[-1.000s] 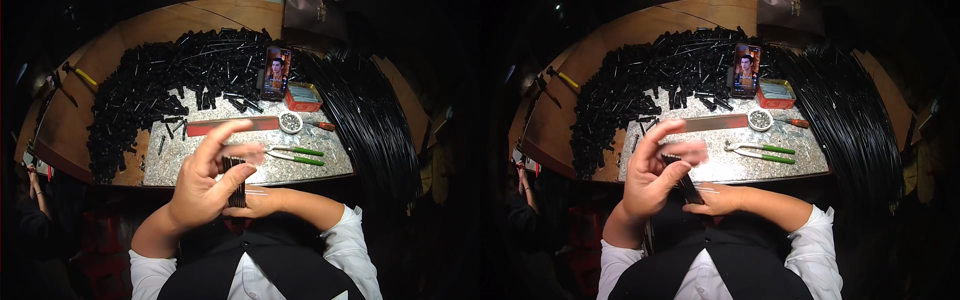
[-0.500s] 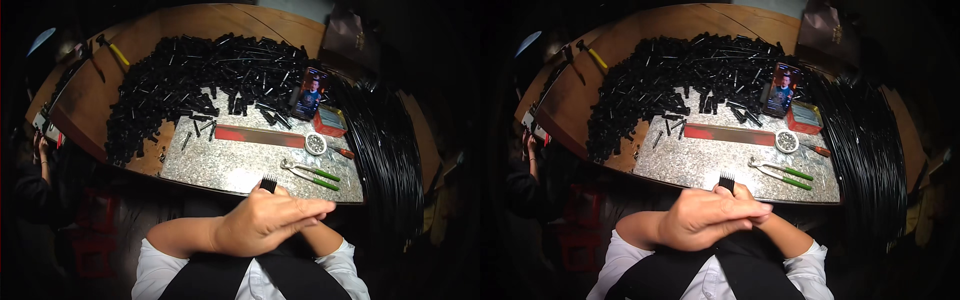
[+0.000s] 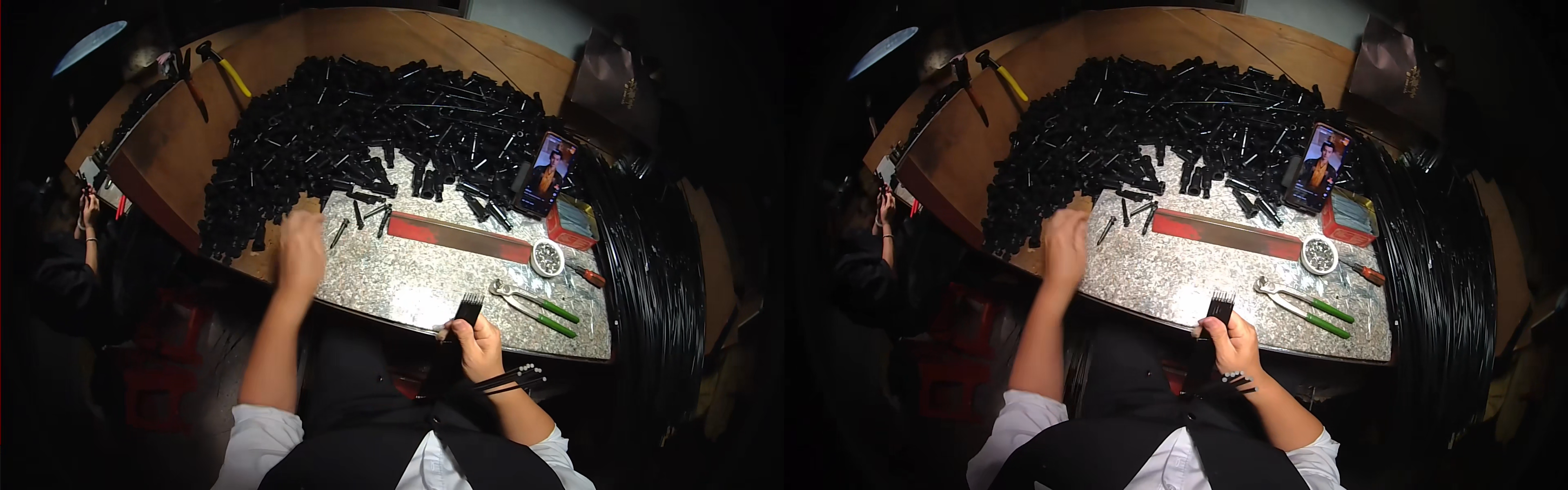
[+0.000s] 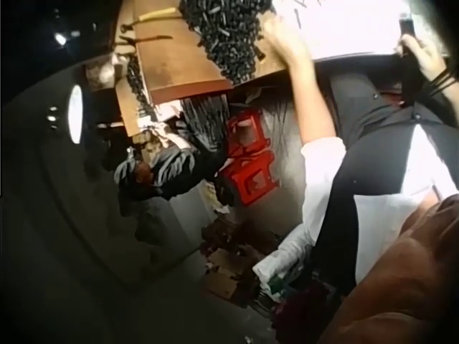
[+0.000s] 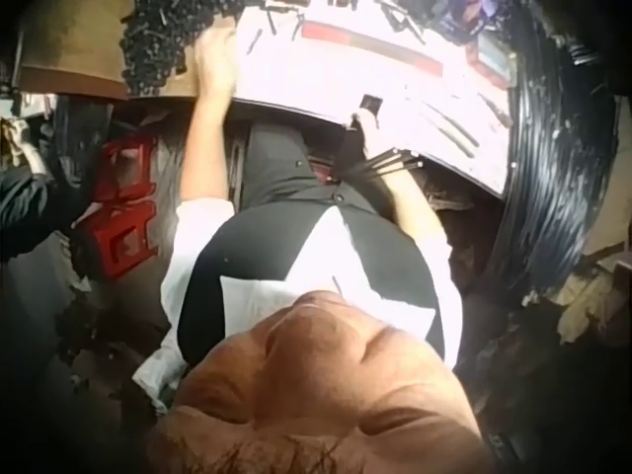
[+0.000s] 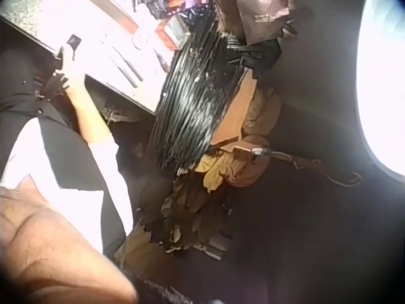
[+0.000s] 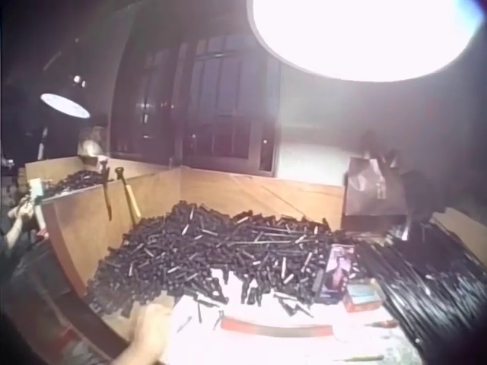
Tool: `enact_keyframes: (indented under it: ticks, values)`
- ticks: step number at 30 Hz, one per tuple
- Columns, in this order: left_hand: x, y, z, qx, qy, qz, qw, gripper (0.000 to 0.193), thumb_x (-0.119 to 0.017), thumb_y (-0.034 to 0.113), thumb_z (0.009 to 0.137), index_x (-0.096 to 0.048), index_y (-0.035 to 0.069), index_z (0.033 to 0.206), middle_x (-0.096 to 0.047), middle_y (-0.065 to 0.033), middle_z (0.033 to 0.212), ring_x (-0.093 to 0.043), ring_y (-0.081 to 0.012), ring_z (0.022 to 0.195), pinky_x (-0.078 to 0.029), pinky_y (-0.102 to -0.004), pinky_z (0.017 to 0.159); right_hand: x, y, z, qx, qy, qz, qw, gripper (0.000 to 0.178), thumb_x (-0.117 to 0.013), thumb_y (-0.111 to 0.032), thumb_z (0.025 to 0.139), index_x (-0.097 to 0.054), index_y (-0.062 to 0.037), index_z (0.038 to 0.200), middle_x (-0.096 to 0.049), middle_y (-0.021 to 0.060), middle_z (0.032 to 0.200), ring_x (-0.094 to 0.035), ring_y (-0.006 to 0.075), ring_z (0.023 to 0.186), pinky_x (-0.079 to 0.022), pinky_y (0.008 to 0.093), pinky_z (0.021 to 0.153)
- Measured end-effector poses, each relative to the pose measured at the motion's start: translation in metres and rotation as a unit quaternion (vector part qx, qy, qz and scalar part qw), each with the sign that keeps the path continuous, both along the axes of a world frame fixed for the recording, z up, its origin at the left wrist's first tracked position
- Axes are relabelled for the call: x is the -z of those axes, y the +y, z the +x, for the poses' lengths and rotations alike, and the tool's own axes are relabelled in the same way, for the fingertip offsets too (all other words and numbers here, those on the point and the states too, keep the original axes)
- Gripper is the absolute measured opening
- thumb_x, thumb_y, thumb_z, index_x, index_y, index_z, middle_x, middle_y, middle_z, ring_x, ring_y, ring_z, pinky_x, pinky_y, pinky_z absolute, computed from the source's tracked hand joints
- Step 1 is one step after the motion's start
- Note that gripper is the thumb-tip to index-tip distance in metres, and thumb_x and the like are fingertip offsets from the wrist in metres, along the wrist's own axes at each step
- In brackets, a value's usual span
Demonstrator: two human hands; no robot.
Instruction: Assembling and organizing bundles of black cables at a workbench.
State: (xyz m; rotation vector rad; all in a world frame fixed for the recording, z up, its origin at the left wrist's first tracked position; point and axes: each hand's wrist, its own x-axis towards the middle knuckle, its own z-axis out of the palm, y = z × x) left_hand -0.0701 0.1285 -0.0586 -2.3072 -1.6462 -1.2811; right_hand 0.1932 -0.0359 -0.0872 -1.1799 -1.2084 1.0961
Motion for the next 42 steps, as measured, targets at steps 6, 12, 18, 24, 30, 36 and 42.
enact_keyframes:
  ticks: [6,12,18,24,30,36,42]
  values:
    - [0.011,0.053,-0.064,-0.102,0.228,-0.122,0.961,0.038,-0.063,0.000,0.075,-0.058,0.003,0.113,-0.055,-0.0128,0.106,-0.054,-0.0317,0.103,-0.047,-0.0394,0.087,0.003,0.001,-0.005,-0.007,0.042,0.010,0.999,0.021,-0.049,-0.018,0.098,-0.057,0.0012,0.092,-0.064,0.0071,0.081,-0.060,0.0119,0.074,-0.049,0.0257,0.070]
    - [0.011,0.053,-0.063,-0.062,0.189,-0.141,0.970,0.035,-0.063,-0.004,0.075,-0.058,-0.001,0.110,-0.059,-0.0168,0.108,-0.057,-0.0341,0.100,-0.047,-0.0411,0.084,-0.012,0.006,-0.008,-0.026,-0.012,0.007,1.000,0.022,-0.047,-0.017,0.098,-0.057,0.0017,0.091,-0.063,0.0059,0.080,-0.059,0.0118,0.074,-0.048,0.0260,0.069]
    - [0.023,0.058,-0.056,-0.088,0.136,-0.123,0.979,0.031,-0.061,-0.005,0.077,-0.055,-0.004,0.107,-0.061,-0.0235,0.101,-0.056,-0.0401,0.097,-0.046,-0.0439,0.081,-0.010,0.005,-0.004,-0.026,0.009,-0.023,0.999,0.024,-0.049,-0.021,0.098,-0.057,0.0010,0.091,-0.064,0.0060,0.081,-0.059,0.0119,0.075,-0.048,0.0261,0.071]
    - [0.015,0.037,-0.052,-0.093,0.071,-0.003,0.993,0.026,-0.054,0.000,0.085,-0.052,-0.003,0.111,-0.061,-0.0194,0.102,-0.061,-0.0344,0.090,-0.049,-0.0389,0.077,-0.008,0.006,-0.005,-0.040,0.017,-0.038,0.998,0.024,-0.049,-0.021,0.098,-0.057,0.0009,0.092,-0.064,0.0062,0.081,-0.059,0.0120,0.076,-0.048,0.0262,0.072]
    - [-0.012,-0.031,0.054,0.258,-0.496,-0.191,0.806,0.031,-0.046,0.001,0.091,-0.044,0.002,0.122,-0.058,-0.0066,0.094,-0.054,-0.0101,0.081,-0.044,-0.0234,0.071,-0.009,0.007,-0.004,-0.057,0.004,-0.037,0.998,0.023,-0.050,-0.020,0.097,-0.057,0.0005,0.092,-0.064,0.0063,0.081,-0.059,0.0121,0.076,-0.048,0.0265,0.072]
    - [-0.003,-0.059,0.113,0.318,-0.535,-0.277,0.732,0.031,-0.043,0.002,0.094,-0.041,0.004,0.125,-0.057,-0.0041,0.097,-0.054,-0.0086,0.086,-0.044,-0.0231,0.075,-0.015,0.005,-0.011,-0.077,-0.007,-0.031,0.997,0.020,-0.051,-0.018,0.097,-0.058,0.0004,0.091,-0.064,0.0059,0.081,-0.059,0.0119,0.074,-0.048,0.0265,0.071]
    - [-0.012,-0.060,0.123,0.342,-0.515,-0.289,0.731,0.031,-0.049,0.004,0.093,-0.048,0.002,0.124,-0.059,-0.0050,0.097,-0.055,-0.0080,0.089,-0.045,-0.0217,0.077,-0.019,0.003,-0.011,-0.075,-0.011,-0.024,0.997,0.019,-0.053,-0.017,0.096,-0.057,0.0003,0.091,-0.064,0.0057,0.081,-0.059,0.0110,0.074,-0.048,0.0259,0.070]
